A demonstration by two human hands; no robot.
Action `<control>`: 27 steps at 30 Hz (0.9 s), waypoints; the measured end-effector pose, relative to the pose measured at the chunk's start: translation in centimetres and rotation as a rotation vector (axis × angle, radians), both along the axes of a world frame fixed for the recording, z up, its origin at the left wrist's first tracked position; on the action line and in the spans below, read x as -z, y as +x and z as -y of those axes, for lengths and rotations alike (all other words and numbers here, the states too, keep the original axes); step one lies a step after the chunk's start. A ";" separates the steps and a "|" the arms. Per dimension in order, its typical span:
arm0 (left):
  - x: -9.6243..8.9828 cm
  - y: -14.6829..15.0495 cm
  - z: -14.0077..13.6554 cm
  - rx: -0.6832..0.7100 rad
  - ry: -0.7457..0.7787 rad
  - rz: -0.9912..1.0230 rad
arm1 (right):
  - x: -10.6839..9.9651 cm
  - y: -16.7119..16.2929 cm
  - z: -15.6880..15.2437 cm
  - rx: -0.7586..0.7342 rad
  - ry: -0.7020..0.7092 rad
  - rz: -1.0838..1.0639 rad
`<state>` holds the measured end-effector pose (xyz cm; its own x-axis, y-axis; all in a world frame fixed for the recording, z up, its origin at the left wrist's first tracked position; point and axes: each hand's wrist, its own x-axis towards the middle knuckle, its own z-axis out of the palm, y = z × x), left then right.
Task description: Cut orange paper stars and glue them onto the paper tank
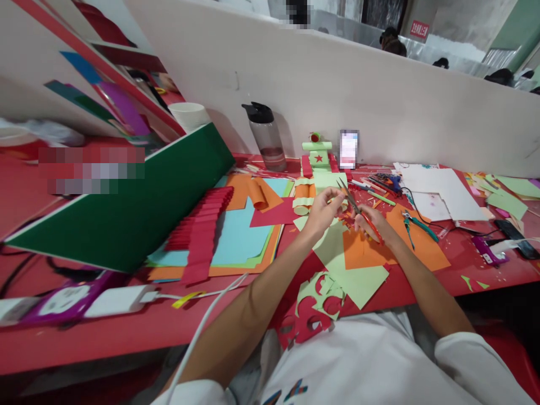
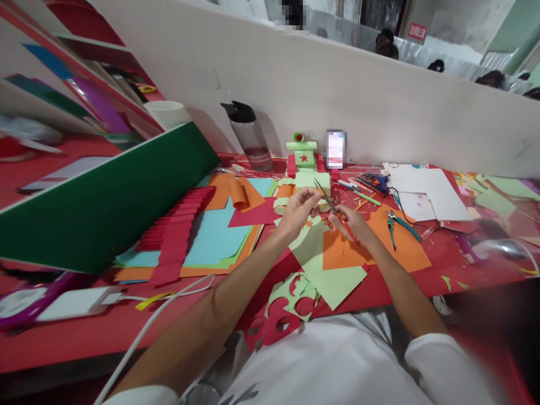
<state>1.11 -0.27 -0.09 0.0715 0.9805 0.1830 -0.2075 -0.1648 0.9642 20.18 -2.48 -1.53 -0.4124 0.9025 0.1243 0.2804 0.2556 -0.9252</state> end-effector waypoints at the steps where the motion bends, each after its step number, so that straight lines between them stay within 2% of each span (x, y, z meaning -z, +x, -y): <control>1: 0.0 0.0 0.0 0.003 0.000 -0.004 | -0.1 0.0 0.0 -0.001 -0.008 0.001; 10: -0.2 -0.3 0.0 0.008 0.008 -0.037 | -0.2 0.0 0.1 -0.040 -0.013 -0.002; 27: -0.4 -0.3 -0.1 -0.006 0.026 -0.070 | -0.7 -0.2 0.5 0.010 0.018 0.038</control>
<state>0.86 -0.22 0.32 0.0795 0.9760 0.2027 -0.1385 -0.1905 0.9719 20.00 -2.97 -0.79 -0.4082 0.9043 0.1247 0.3181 0.2689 -0.9091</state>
